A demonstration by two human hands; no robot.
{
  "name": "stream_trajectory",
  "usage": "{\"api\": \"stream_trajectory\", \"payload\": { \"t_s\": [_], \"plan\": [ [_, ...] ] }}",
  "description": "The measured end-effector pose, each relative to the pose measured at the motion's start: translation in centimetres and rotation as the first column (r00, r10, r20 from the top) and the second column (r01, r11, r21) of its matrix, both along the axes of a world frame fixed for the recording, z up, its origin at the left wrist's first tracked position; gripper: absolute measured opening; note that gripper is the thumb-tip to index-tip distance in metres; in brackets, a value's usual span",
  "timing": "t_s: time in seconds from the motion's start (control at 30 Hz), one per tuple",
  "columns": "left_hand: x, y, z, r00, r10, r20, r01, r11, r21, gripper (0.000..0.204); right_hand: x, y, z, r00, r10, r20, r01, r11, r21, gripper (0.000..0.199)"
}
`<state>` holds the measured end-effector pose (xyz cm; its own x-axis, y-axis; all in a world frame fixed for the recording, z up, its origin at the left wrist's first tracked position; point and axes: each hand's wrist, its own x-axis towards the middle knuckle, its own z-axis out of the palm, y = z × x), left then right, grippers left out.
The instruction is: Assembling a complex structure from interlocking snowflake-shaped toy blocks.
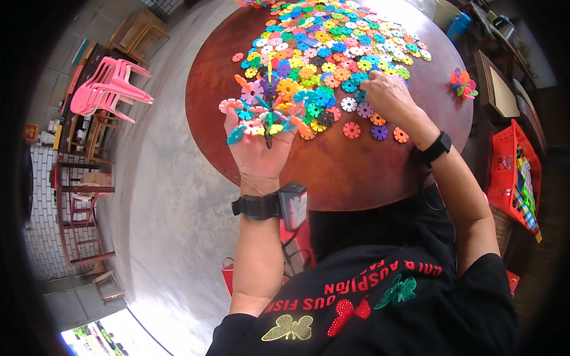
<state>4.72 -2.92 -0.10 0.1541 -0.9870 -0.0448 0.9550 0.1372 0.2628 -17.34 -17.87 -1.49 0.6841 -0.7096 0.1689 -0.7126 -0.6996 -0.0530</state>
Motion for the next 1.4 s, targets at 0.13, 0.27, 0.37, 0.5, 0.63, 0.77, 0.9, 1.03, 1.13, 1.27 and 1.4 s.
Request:
{"api": "stream_trajectory", "payload": {
  "t_s": [0.13, 0.27, 0.37, 0.5, 0.63, 0.77, 0.9, 1.03, 1.13, 1.27, 1.4],
  "plan": [
    [-0.1, -0.1, -0.3, 0.999, 0.047, -0.018, -0.046, 0.999, 0.018, 0.014, 0.0, 0.4, 0.1, 1.0, -0.002, 0.017, 0.002, 1.0, 0.001, 0.009],
    [0.3, 0.0, -0.3, 0.997, 0.067, -0.037, -0.066, 0.998, 0.013, 0.016, 0.3, 0.0, 0.7, 0.998, -0.016, 0.063, 0.013, 0.999, 0.051, 0.01],
    [0.2, 0.1, 1.1, 0.996, 0.039, 0.086, -0.027, 0.99, -0.136, 0.016, -0.6, -1.5, 1.0, 0.993, -0.063, 0.097, 0.059, 0.997, 0.044, 0.01],
    [0.2, 0.0, 0.9, 0.99, 0.135, 0.041, -0.131, 0.987, -0.091, 0.023, -0.2, -3.2, 1.1, 0.994, -0.05, 0.099, 0.048, 0.999, 0.018, 0.012],
    [0.1, 0.0, 0.8, 0.99, 0.138, -0.013, -0.139, 0.987, -0.086, 0.024, 1.8, -3.8, 0.9, 0.993, 0.027, 0.115, -0.028, 1.0, 0.007, 0.018],
    [0.2, 0.3, 1.0, 0.989, 0.139, 0.04, -0.137, 0.989, -0.051, 0.031, 4.0, -4.3, 0.6, 0.995, 0.034, 0.095, -0.04, 0.997, 0.064, 0.03],
    [-0.1, 0.0, 0.9, 0.995, 0.089, -0.048, -0.094, 0.991, -0.098, 0.024, 3.9, -5.4, -0.2, 0.995, 0.039, 0.095, -0.05, 0.992, 0.113, 0.03],
    [0.3, 0.1, 0.7, 0.996, 0.09, -0.014, -0.091, 0.992, -0.089, 0.017, 4.1, -5.2, -0.5, 0.986, 0.066, 0.155, -0.074, 0.996, 0.045, 0.027],
    [0.4, 0.1, 0.5, 0.998, 0.024, 0.06, -0.012, 0.981, -0.194, 0.014, 3.7, -5.3, -0.7, 0.978, 0.101, 0.18, -0.102, 0.995, -0.004, 0.023],
    [0.7, 0.2, -0.3, 0.997, 0.058, -0.043, -0.06, 0.997, -0.056, 0.012, 3.9, -4.8, -0.5, 0.994, 0.055, 0.09, -0.058, 0.998, 0.03, 0.028],
    [0.2, 0.0, -0.1, 0.998, 0.055, -0.011, -0.056, 0.997, -0.045, 0.011, 3.6, -4.8, -1.0, 0.988, 0.066, 0.138, -0.062, 0.997, -0.037, 0.021]
  ]
}}
